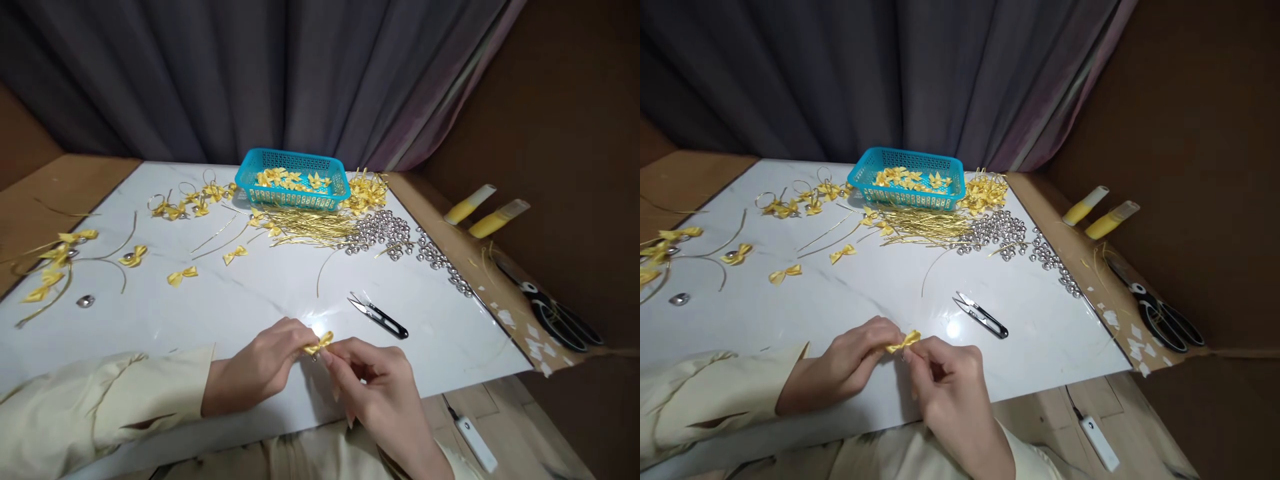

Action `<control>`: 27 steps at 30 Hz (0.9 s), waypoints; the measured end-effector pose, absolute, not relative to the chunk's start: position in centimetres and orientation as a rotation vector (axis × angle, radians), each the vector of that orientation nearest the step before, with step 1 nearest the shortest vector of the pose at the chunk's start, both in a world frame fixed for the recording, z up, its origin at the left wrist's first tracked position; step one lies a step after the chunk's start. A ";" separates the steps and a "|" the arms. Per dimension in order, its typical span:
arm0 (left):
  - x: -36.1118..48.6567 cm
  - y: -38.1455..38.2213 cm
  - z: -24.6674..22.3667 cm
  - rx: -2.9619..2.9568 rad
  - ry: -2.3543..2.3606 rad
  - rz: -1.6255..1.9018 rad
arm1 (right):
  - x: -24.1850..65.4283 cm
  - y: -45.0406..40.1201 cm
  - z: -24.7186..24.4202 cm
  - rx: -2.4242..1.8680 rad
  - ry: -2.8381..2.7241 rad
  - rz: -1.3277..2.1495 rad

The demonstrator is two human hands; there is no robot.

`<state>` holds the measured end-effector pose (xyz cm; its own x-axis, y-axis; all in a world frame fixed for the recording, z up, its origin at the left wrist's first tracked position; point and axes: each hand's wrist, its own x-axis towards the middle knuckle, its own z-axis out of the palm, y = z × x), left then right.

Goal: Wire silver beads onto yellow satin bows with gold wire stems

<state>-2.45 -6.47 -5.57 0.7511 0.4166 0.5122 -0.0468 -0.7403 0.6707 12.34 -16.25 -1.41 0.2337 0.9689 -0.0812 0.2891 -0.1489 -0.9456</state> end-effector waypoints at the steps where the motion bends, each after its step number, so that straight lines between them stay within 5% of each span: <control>1: -2.5 -6.5 -5.7 2.262 0.261 0.904 | 12.2 -16.3 -1.5 -1.609 -1.214 0.922; 10: -2.8 -5.6 -4.6 2.405 0.233 1.073 | 11.3 -16.7 -2.1 -1.537 -1.352 0.537; 27: -3.3 -5.0 -4.2 2.750 0.200 1.157 | 11.7 -16.6 -2.2 -1.380 -1.465 0.757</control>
